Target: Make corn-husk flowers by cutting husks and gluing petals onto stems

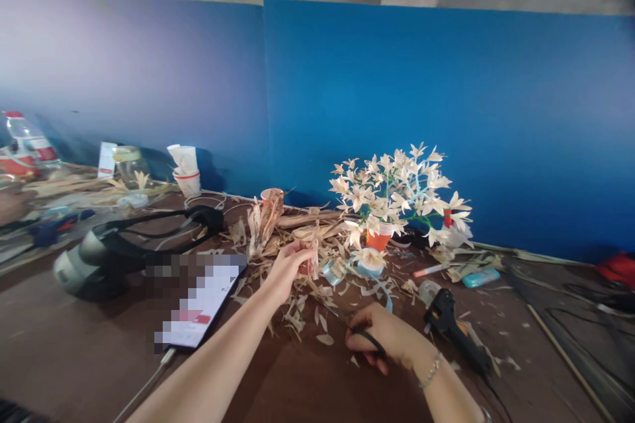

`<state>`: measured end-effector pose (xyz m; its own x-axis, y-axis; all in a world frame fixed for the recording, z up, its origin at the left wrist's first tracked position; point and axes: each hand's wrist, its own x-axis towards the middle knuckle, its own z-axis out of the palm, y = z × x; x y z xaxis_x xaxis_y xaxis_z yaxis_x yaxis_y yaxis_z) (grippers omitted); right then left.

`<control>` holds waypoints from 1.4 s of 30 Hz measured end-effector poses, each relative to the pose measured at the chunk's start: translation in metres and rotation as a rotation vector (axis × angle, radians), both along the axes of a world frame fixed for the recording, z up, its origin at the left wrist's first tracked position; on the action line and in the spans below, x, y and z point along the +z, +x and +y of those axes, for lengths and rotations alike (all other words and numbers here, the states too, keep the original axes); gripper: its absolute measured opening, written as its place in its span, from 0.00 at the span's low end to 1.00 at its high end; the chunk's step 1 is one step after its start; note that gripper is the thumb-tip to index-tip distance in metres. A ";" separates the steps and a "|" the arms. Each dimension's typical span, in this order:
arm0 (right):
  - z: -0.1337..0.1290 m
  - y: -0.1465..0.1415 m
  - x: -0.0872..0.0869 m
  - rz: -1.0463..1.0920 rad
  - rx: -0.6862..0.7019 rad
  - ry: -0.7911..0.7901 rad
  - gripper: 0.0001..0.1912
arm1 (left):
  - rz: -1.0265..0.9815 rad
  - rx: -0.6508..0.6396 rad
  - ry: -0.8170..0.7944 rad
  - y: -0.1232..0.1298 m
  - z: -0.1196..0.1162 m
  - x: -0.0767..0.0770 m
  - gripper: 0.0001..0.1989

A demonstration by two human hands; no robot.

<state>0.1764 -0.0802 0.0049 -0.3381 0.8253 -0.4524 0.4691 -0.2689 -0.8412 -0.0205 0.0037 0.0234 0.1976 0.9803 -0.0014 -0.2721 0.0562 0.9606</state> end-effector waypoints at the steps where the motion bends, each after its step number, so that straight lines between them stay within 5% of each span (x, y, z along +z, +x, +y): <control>1: 0.000 0.000 0.000 -0.003 -0.027 -0.011 0.05 | -0.004 -0.046 -0.003 0.000 -0.001 0.000 0.09; 8: 0.001 -0.004 0.007 -0.004 -0.198 -0.047 0.10 | -0.035 -0.322 -0.188 0.005 -0.007 -0.003 0.08; 12: 0.001 -0.004 0.008 0.012 -0.208 -0.024 0.10 | 0.020 -0.259 -0.160 0.006 -0.004 -0.005 0.07; 18: 0.000 -0.001 0.000 0.129 -0.038 -0.057 0.11 | 0.067 -0.100 -0.101 -0.001 0.002 -0.003 0.06; 25: -0.002 -0.001 0.004 0.144 -0.024 -0.065 0.13 | 0.359 -0.267 -0.098 -0.011 -0.006 0.009 0.08; 35: 0.001 0.000 0.002 0.135 -0.100 -0.008 0.14 | 0.222 -0.427 -0.226 -0.006 -0.013 0.011 0.10; 42: -0.002 -0.003 0.009 0.115 -0.080 -0.048 0.13 | 0.252 -0.278 -0.137 -0.004 -0.009 0.012 0.09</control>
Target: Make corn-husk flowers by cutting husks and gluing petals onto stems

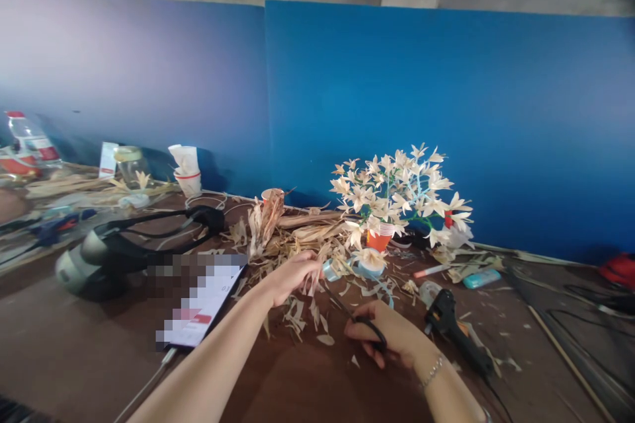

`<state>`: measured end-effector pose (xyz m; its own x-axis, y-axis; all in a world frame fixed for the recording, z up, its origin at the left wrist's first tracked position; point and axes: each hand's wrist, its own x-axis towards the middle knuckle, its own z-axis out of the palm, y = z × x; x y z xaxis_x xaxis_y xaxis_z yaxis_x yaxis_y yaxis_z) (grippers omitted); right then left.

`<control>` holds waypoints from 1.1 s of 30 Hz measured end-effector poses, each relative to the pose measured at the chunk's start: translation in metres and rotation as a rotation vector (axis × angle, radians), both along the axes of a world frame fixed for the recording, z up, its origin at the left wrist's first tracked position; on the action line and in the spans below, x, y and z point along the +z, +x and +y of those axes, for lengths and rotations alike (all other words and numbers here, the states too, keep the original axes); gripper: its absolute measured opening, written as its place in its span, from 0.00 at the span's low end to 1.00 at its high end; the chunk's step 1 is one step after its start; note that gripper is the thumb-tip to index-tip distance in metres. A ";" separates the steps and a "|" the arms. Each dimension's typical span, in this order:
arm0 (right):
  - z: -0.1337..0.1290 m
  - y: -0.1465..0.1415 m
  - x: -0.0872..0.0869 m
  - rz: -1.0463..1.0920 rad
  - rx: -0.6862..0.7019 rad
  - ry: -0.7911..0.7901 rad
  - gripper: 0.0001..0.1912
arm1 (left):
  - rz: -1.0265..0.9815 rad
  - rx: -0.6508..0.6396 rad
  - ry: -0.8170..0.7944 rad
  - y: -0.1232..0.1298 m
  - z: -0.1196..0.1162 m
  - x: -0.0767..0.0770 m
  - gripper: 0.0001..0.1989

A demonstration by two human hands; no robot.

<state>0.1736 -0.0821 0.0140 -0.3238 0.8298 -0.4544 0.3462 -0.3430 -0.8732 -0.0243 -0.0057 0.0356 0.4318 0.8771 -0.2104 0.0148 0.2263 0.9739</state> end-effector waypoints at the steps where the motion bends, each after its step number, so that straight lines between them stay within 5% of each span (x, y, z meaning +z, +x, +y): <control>1: 0.000 0.000 0.000 0.004 0.023 -0.015 0.12 | 0.024 0.016 0.013 0.000 0.001 -0.001 0.09; 7: -0.001 0.003 -0.001 -0.036 0.146 -0.074 0.09 | 0.142 -0.022 0.075 -0.002 0.005 -0.008 0.10; 18: 0.000 0.008 0.000 -0.046 0.144 -0.095 0.06 | 0.272 -0.189 0.163 -0.007 0.002 -0.008 0.10; 33: -0.001 0.011 0.003 -0.031 0.225 -0.135 0.06 | 0.283 -0.205 0.114 -0.006 0.006 -0.017 0.09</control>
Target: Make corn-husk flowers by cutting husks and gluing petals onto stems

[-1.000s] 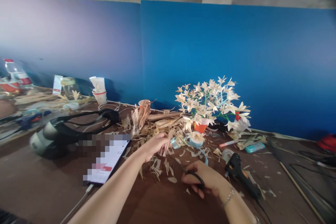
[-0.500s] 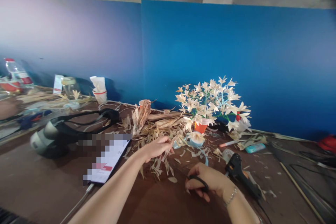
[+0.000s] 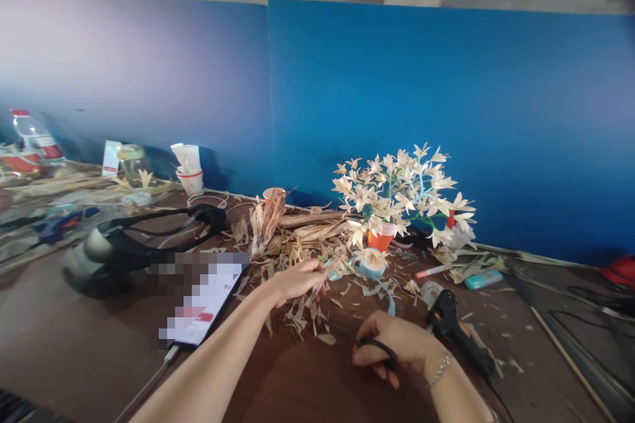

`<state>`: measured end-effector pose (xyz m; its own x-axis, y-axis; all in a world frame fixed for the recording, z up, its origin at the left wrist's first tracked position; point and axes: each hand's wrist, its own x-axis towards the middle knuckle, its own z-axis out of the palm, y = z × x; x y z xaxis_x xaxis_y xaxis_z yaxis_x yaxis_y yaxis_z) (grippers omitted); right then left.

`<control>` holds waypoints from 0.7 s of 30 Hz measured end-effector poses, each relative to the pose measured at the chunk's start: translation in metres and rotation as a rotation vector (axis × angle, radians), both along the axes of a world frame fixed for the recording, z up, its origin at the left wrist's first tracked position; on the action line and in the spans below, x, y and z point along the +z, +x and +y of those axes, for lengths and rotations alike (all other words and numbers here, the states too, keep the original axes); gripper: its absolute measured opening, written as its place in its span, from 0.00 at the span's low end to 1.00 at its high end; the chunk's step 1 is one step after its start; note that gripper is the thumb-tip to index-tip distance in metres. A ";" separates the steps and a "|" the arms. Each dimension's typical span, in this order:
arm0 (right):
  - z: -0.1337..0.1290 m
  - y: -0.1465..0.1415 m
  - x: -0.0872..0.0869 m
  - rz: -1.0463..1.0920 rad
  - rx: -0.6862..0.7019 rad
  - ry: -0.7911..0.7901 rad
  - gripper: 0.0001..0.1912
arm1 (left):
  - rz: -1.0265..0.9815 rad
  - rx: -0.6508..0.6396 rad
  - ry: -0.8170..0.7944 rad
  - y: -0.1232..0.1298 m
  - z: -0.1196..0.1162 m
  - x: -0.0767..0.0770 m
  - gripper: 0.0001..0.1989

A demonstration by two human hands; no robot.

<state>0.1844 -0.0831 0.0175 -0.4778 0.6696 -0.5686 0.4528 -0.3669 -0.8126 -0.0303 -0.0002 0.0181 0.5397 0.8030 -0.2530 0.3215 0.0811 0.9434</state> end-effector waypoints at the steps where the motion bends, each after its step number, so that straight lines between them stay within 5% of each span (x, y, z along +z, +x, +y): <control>1: 0.000 -0.002 0.000 -0.003 -0.004 0.006 0.06 | 0.008 -0.003 0.012 0.000 0.000 -0.001 0.10; 21: 0.000 -0.008 -0.013 -0.003 -0.027 0.052 0.08 | 0.021 0.030 0.014 0.001 0.001 -0.004 0.09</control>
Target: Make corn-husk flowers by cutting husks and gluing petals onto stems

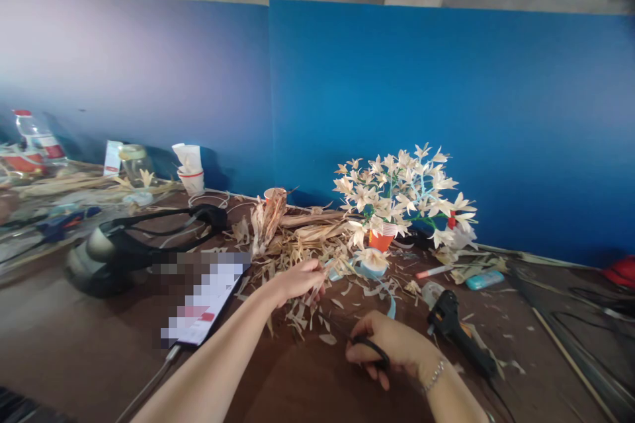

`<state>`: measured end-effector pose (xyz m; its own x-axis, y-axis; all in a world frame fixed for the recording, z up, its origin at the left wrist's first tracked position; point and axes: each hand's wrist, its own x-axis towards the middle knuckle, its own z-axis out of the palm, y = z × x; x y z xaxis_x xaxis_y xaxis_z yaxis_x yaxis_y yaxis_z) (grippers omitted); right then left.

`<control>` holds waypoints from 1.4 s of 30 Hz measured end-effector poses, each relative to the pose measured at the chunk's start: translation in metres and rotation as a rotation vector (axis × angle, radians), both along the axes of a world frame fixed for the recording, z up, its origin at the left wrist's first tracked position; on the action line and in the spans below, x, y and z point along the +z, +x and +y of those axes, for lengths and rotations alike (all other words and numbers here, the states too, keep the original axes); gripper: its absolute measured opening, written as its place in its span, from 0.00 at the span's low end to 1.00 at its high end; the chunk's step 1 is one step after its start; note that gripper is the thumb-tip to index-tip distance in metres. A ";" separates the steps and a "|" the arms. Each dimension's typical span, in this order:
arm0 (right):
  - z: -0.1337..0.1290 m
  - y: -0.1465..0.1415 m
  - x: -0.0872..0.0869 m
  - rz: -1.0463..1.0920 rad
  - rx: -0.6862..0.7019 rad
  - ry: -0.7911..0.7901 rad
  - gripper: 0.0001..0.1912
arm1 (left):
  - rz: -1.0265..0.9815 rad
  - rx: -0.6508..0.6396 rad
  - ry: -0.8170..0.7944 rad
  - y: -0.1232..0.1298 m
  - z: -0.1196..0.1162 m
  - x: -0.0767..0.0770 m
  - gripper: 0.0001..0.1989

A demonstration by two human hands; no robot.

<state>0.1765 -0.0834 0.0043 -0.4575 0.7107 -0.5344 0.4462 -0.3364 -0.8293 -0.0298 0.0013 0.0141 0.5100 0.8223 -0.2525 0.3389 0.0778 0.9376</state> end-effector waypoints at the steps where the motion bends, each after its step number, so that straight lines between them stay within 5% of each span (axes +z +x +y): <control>1: -0.001 -0.001 0.000 -0.001 -0.005 0.010 0.08 | 0.001 0.002 0.004 0.000 -0.001 0.001 0.09; 10: -0.003 0.007 0.015 0.086 -0.047 0.024 0.08 | 0.083 0.052 0.044 0.001 -0.003 0.007 0.08; 19: 0.003 0.013 0.009 0.003 -0.087 0.072 0.08 | 0.014 0.068 0.045 0.001 -0.003 0.008 0.09; 28: 0.009 0.002 0.012 -0.060 -0.419 0.285 0.13 | -0.179 0.273 0.137 0.009 0.002 0.006 0.10; 42: 0.005 0.018 0.014 0.005 -0.299 0.123 0.14 | -0.309 0.399 0.126 0.011 0.001 0.014 0.15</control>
<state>0.1948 -0.0784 0.0186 -0.2210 0.8732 -0.4344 0.3384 -0.3490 -0.8739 -0.0192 0.0023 0.0281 0.1856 0.9823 -0.0265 0.0118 0.0247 0.9996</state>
